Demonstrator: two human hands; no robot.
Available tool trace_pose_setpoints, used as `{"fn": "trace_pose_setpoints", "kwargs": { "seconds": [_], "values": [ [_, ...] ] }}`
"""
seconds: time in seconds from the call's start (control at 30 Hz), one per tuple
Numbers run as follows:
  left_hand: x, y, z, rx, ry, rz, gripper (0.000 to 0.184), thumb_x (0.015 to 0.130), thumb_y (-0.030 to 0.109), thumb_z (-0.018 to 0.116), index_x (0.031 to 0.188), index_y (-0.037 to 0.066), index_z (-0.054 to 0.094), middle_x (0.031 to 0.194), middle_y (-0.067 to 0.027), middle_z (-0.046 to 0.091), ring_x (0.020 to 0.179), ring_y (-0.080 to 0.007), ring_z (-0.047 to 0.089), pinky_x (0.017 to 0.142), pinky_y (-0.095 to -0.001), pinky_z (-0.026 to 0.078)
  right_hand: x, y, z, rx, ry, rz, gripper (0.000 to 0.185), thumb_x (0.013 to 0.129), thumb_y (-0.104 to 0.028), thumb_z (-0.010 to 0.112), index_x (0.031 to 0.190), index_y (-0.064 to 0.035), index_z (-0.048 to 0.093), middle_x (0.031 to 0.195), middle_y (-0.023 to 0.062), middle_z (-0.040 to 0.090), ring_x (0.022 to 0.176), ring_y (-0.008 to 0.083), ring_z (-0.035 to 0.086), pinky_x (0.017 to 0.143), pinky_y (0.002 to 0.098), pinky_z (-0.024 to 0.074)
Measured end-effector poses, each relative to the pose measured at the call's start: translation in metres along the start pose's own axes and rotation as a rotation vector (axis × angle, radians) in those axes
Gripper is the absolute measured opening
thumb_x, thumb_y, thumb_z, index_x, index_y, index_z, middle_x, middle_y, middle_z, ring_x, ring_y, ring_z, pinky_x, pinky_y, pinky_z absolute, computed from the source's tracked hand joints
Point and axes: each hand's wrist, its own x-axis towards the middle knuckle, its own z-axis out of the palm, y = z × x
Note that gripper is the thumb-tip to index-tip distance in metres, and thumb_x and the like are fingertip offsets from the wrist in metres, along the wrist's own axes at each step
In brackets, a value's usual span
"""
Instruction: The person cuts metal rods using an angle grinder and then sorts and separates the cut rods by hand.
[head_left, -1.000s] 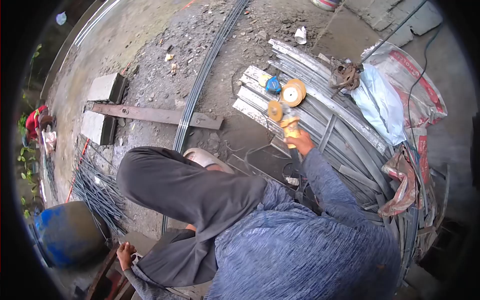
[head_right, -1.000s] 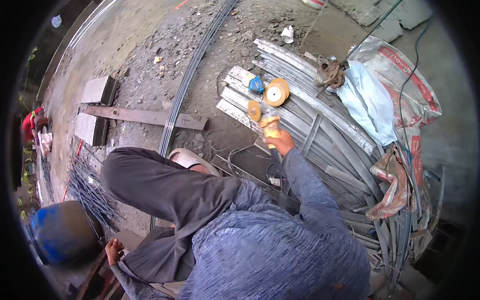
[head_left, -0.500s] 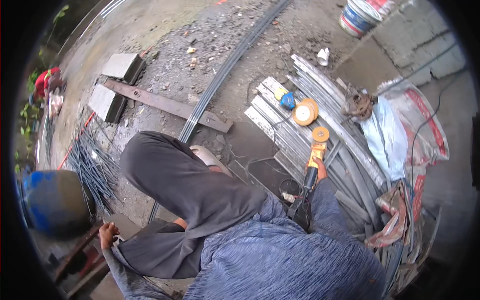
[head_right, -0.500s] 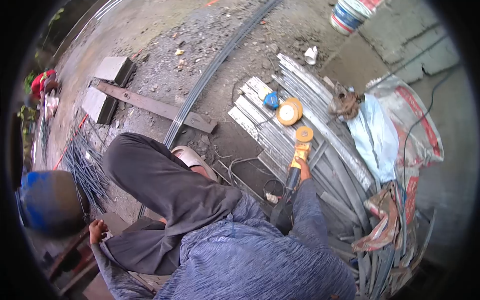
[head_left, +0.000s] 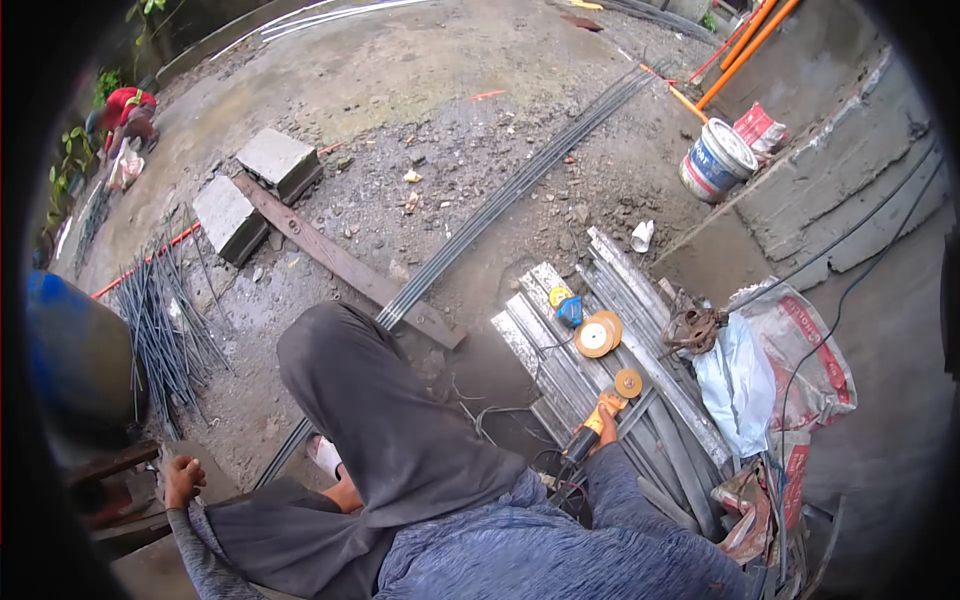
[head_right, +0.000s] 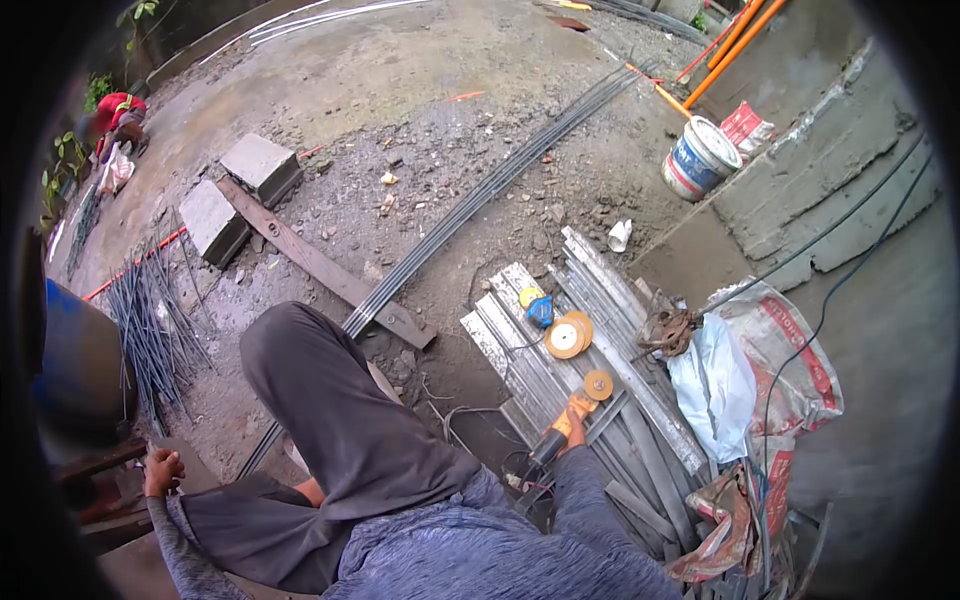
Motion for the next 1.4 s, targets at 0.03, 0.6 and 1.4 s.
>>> {"fn": "trace_pose_setpoints", "kwargs": {
  "seconds": [0.03, 0.6, 1.4],
  "values": [
    [-0.002, 0.0, 0.0, 0.004, -0.004, 0.003, 0.016, 0.097, 0.022, 0.065, 0.094, 0.006, 0.061, 0.07, -0.0052, 0.063, 0.055, -0.0156, 0.063, 0.041, -0.03, 0.04, 0.011, 0.01, -0.008, -0.004, 0.077, -0.068, 0.051, 0.088, -0.048, 0.073, 0.115, -0.0068, 0.059, 0.082, 0.013, 0.065, 0.065, 0.0299, 0.067, 0.057, 0.044, 0.0581],
    [-0.001, 0.008, 0.015, -0.006, -0.016, 0.215, 0.024, 0.093, 0.021, 0.065, 0.081, 0.0, 0.067, 0.067, -0.0075, 0.066, 0.055, -0.0148, 0.063, 0.049, -0.0313, 0.048, 0.053, 0.03, 0.017, -0.721, 0.609, -0.187, 0.086, 0.079, -0.058, 0.08, 0.129, 0.0094, 0.064, 0.132, 0.0259, 0.065, 0.121, 0.0333, 0.064, 0.103, 0.0415, 0.0482],
    [-0.017, 0.034, 0.023, 0.049, 0.019, 0.211, 0.033, 0.096, 0.026, 0.071, 0.103, -0.006, 0.073, 0.082, -0.0101, 0.072, 0.069, -0.0158, 0.069, 0.065, -0.0338, 0.057, -0.128, -0.099, 0.438, -0.495, -0.493, -1.259, 0.034, 0.105, -0.017, 0.06, 0.132, 0.0026, 0.051, 0.118, 0.0068, 0.056, 0.108, 0.016, 0.053, 0.096, 0.0294, 0.0438]
  ]
}}
